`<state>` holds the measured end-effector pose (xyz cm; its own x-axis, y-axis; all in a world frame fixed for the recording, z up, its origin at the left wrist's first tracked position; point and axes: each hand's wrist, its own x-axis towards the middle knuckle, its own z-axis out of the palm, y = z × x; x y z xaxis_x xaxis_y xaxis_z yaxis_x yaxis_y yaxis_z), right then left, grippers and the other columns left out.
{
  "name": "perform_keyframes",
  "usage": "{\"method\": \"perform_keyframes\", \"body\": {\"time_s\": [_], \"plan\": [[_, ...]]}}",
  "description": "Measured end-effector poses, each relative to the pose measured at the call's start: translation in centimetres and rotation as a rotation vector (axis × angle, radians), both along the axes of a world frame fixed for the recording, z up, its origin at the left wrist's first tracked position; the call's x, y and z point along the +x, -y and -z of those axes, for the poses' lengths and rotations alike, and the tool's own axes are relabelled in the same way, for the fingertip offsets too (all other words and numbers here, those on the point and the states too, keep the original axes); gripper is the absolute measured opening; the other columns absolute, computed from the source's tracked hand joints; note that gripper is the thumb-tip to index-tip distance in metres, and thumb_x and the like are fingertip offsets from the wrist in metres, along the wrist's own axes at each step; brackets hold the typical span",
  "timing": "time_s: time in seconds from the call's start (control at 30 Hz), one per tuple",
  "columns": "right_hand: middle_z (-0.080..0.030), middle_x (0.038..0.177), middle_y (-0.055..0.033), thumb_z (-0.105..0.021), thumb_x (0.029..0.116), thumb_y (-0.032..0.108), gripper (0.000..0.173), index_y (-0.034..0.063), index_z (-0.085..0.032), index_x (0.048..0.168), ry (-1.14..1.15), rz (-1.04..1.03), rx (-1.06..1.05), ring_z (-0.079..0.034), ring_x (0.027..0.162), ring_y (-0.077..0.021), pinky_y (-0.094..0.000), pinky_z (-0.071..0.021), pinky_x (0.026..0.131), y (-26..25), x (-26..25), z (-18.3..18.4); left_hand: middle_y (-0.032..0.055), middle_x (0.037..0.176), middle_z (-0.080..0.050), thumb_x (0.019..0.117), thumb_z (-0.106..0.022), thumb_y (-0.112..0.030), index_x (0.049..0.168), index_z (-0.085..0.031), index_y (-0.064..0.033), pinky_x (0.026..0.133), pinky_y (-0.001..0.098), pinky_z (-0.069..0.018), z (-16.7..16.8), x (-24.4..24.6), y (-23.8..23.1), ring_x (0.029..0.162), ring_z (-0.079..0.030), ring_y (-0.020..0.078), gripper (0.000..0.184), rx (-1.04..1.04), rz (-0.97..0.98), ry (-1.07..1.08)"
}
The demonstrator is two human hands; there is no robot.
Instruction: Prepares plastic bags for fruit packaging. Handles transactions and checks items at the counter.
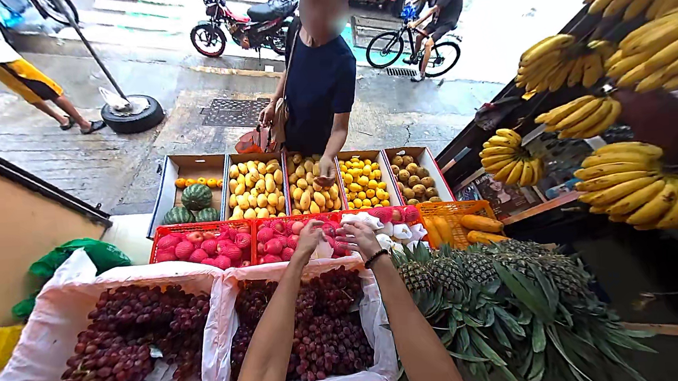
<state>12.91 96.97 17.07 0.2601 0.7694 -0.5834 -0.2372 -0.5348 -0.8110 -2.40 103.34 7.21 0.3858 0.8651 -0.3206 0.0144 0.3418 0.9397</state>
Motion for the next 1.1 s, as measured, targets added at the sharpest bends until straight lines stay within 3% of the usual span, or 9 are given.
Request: {"method": "perform_keyframes", "body": {"time_s": [0.07, 0.13, 0.27, 0.47, 0.57, 0.67, 0.8, 0.97, 1.1], "plan": [[-0.07, 0.114, -0.0172, -0.044, 0.1109, 0.023, 0.036, -0.0006, -0.052, 0.136, -0.062, 0.169, -0.019, -0.071, 0.094, -0.0246, -0.0397, -0.0582, 0.08, -0.2, 0.1, 1.8, 0.0079, 0.082, -0.061, 0.1034, -0.048, -0.003, 0.135, -0.053, 0.0024, 0.063, 0.0289, -0.0514, 1.1, -1.7, 0.9, 0.064, -0.057, 0.0121, 0.032, -0.081, -0.057, 0.058], [-0.068, 0.12, -0.018, -0.039, 0.1114, 0.038, 0.048, -0.0002, -0.053, 0.137, -0.081, 0.224, -0.005, -0.068, 0.1, -0.0263, -0.0418, -0.0555, 0.084, -1.5, 0.3, 2.7, 0.0071, 0.085, -0.062, 0.1001, -0.054, -0.002, 0.138, -0.049, -0.0011, 0.062, 0.0263, -0.0482, 0.9, -2.8, 1.2, 0.063, -0.054, 0.0098, 0.038, -0.11, -0.033, 0.057], [-0.065, 0.132, -0.0159, -0.03, 0.1019, 0.071, 0.08, 0.0063, -0.05, 0.144, -0.039, 0.041, -0.089, -0.065, 0.113, -0.0291, -0.0474, -0.0516, 0.094, -5.0, 0.6, 0.4, 0.0171, 0.109, -0.067, 0.106, -0.05, -0.009, 0.143, -0.047, -0.0006, 0.079, 0.0369, -0.0558, -3.1, -3.0, -0.3, 0.082, -0.065, 0.0185, 0.038, -0.062, 0.137, -0.098], [-0.071, 0.117, -0.0131, -0.043, 0.1101, 0.039, 0.046, 0.008, -0.048, 0.143, -0.058, 0.074, -0.228, -0.07, 0.095, -0.0222, -0.0385, -0.0552, 0.079, -6.8, -0.3, -1.5, 0.0062, 0.084, -0.056, 0.1071, -0.042, -0.011, 0.122, -0.058, 0.0009, 0.064, 0.0303, -0.0479, -9.0, -1.4, -5.3, 0.065, -0.051, 0.0121, 0.026, -0.103, 0.286, -0.29], [-0.072, 0.116, -0.0106, -0.044, 0.11, 0.04, 0.046, 0.0085, -0.049, 0.142, -0.145, 0.078, -0.21, -0.071, 0.095, -0.0193, -0.0352, -0.0564, 0.081, -4.3, 0.3, -1.4, 0.0004, 0.073, -0.049, 0.1063, -0.046, -0.016, 0.111, -0.059, -0.002, 0.059, 0.0277, -0.0456, -10.6, -0.4, -7.8, 0.058, -0.046, 0.0094, 0.019, -0.088, 0.344, -0.337], [-0.072, 0.112, -0.0127, -0.045, 0.1101, 0.037, 0.044, 0.0015, -0.059, 0.132, -0.031, 0.069, 0.062, -0.069, 0.096, -0.0198, -0.0377, -0.0558, 0.083, 2.1, 0.1, -1.2, 0.0041, 0.081, -0.054, 0.1067, -0.045, -0.02, 0.116, -0.059, 0.0009, 0.061, 0.0302, -0.0466, -12.1, 1.0, -9.8, 0.062, -0.048, 0.0109, 0.027, -0.028, 0.36, -0.424], [-0.071, 0.091, -0.0072, -0.045, 0.1061, 0.025, 0.036, -0.0029, -0.068, 0.104, 0.081, -0.119, 0.344, -0.067, 0.084, -0.0136, -0.0352, -0.0576, 0.081, 17.8, -0.5, -2.3, 0.0149, 0.1, -0.063, 0.1074, -0.039, -0.019, 0.124, -0.058, 0.0049, 0.075, 0.038, -0.0505, -12.3, 2.7, -12.4, 0.077, -0.057, 0.0172, 0.035, 0.092, 0.401, -0.56], [-0.073, 0.085, 0.0044, -0.053, 0.102, 0.029, 0.03, 0.008, -0.074, 0.098, -0.115, -0.212, 0.183, -0.067, 0.076, -0.0032, -0.0254, -0.0574, 0.072, 38.7, 2.7, -2.0, 0.0309, 0.115, -0.063, 0.1092, -0.042, -0.024, 0.127, -0.057, 0.0121, 0.095, 0.0561, -0.049, -10.6, 5.5, -13.4, 0.101, -0.063, 0.0379, 0.043, 0.265, 0.499, -0.654], [-0.07, 0.076, 0.0087, -0.059, 0.0999, 0.026, 0.022, 0.0139, -0.074, 0.089, -0.219, 0.112, 0.018, -0.062, 0.066, -0.0004, -0.0209, -0.0516, 0.062, 52.2, 6.1, 2.3, 0.0328, 0.116, -0.063, 0.1077, -0.047, -0.026, 0.127, -0.058, 0.0109, 0.096, 0.0618, -0.0472, -8.2, 6.6, -11.3, 0.106, -0.063, 0.043, 0.043, 0.401, 0.631, -0.803]]}}
